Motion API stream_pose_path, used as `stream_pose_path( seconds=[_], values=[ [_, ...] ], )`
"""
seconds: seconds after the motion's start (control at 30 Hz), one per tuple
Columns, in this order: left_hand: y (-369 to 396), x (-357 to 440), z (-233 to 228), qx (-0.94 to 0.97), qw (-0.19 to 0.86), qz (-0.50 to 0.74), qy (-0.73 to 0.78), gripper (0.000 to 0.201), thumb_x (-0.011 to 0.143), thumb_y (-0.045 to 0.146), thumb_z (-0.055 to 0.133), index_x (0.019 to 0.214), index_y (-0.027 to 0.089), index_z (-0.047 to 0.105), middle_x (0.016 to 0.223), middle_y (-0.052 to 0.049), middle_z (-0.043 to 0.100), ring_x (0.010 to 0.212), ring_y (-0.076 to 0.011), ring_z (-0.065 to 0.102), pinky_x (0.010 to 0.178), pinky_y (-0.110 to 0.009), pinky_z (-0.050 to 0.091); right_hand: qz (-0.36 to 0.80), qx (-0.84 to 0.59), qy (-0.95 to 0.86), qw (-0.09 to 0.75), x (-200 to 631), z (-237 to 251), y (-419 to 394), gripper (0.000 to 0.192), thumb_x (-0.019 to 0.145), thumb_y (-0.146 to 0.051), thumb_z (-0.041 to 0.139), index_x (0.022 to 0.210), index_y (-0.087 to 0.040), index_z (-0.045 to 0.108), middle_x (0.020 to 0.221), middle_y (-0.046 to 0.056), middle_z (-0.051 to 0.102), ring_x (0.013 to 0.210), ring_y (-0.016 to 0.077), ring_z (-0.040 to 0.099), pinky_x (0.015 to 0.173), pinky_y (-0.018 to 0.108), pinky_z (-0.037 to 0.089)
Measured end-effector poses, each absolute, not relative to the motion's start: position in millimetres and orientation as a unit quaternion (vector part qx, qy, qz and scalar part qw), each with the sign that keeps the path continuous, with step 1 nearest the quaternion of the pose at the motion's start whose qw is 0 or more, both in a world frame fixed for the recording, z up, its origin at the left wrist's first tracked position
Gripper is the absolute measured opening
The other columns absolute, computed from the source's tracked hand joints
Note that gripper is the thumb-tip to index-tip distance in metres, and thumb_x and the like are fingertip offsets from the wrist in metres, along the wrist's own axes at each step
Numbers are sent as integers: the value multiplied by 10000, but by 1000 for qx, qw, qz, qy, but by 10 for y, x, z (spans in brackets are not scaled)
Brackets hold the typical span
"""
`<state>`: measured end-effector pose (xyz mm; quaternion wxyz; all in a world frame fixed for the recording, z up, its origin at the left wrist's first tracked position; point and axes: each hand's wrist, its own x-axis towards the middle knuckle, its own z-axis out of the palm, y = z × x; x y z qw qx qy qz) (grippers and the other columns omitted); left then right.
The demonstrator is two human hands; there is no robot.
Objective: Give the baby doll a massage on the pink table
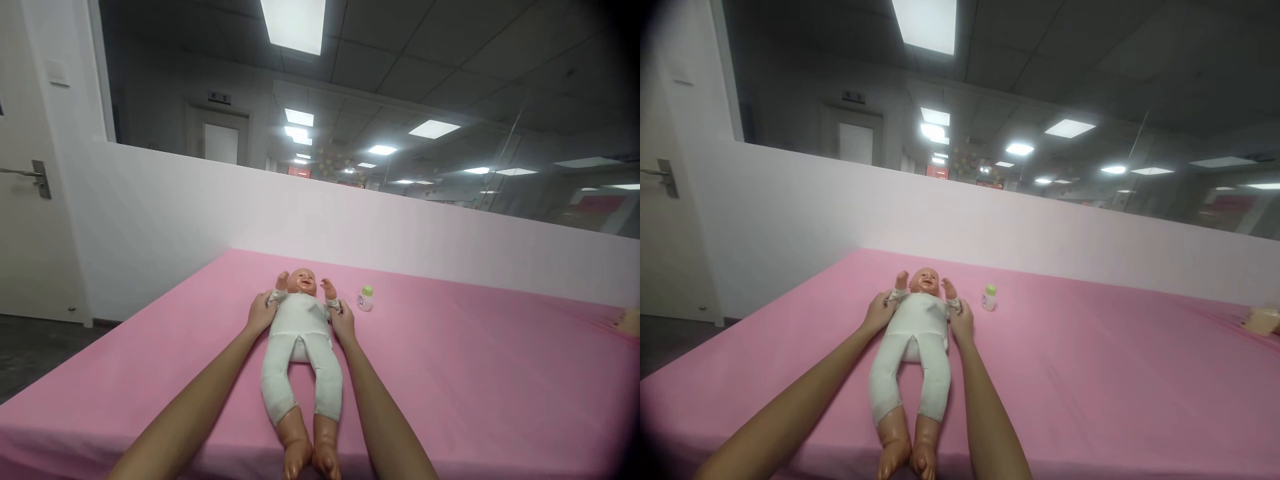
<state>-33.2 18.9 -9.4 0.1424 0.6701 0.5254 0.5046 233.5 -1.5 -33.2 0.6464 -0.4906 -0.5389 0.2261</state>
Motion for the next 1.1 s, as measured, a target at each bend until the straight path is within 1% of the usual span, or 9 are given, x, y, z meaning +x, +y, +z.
stream_pose_path(
  seconds=[0.2, 0.3, 0.43, 0.53, 0.63, 0.73, 0.83, 0.97, 1.1],
  values=[
    [237, -367, -139, 614, 163, 508, 582, 380, 930, 490, 463, 874, 172, 664, 809, -83, 713, 734, -246, 642, 643, -311, 426, 247, -537, -471, 655, 2381, -348, 7, 334, 783, -508, 634, 889, -194, 682, 822, 54, 712, 754, 235, 631, 644, 308, 468],
    [223, -369, -120, 655, 169, 499, 542, 307, 884, 386, 512, 968, 184, 727, 864, -65, 733, 782, -236, 653, 697, -304, 455, 258, -496, -515, 650, 2363, -355, 12, 282, 761, -433, 640, 905, -195, 690, 817, 33, 710, 734, 214, 614, 622, 290, 458],
    [180, -354, -79, 685, 152, 505, 503, 391, 825, 289, 538, 1152, 229, 744, 936, -47, 745, 870, -235, 656, 776, -300, 468, 267, -478, -546, 634, 2339, -335, -14, 285, 746, -379, 621, 957, -205, 704, 873, 27, 726, 756, 209, 621, 631, 288, 468],
    [169, -350, -79, 663, 182, 508, 520, 315, 882, 378, 508, 1022, 214, 738, 841, -33, 735, 764, -224, 649, 682, -290, 444, 245, -513, -517, 641, 2352, -322, -25, 262, 778, -429, 621, 918, -214, 678, 837, 28, 711, 754, 218, 622, 655, 302, 471],
    [186, -354, -101, 615, 185, 516, 567, 368, 910, 495, 496, 885, 182, 687, 794, -59, 720, 722, -234, 647, 640, -299, 424, 229, -545, -462, 661, 2374, -326, -14, 326, 804, -496, 614, 962, -214, 657, 916, 65, 723, 822, 248, 651, 706, 327, 487],
    [210, -360, -119, 614, 181, 506, 578, 400, 922, 511, 473, 840, 174, 672, 782, -75, 706, 722, -243, 642, 643, -312, 423, 217, -537, -472, 665, 2368, -334, -9, 295, 815, -474, 587, 950, -218, 645, 902, 56, 713, 805, 239, 639, 700, 320, 480],
    [219, -365, -119, 666, 167, 494, 533, 330, 901, 396, 485, 982, 184, 725, 866, -69, 706, 819, -247, 642, 737, -322, 457, 215, -504, -535, 643, 2338, -324, -29, 238, 789, -394, 583, 935, -222, 660, 882, 30, 703, 796, 221, 616, 683, 297, 465],
    [209, -359, -104, 698, 157, 500, 488, 392, 857, 281, 505, 1182, 239, 719, 1003, -60, 711, 960, -252, 632, 863, -336, 464, 236, -505, -532, 637, 2331, -301, -46, 237, 774, -372, 586, 940, -219, 658, 896, 28, 705, 779, 214, 613, 665, 293, 457],
    [214, -354, -116, 642, 194, 523, 527, 302, 920, 414, 496, 973, 189, 691, 853, -53, 699, 787, -241, 626, 695, -313, 443, 239, -545, -446, 669, 2380, -312, -15, 310, 782, -448, 626, 984, -213, 623, 939, 60, 710, 827, 240, 642, 703, 317, 480]
  ],
)
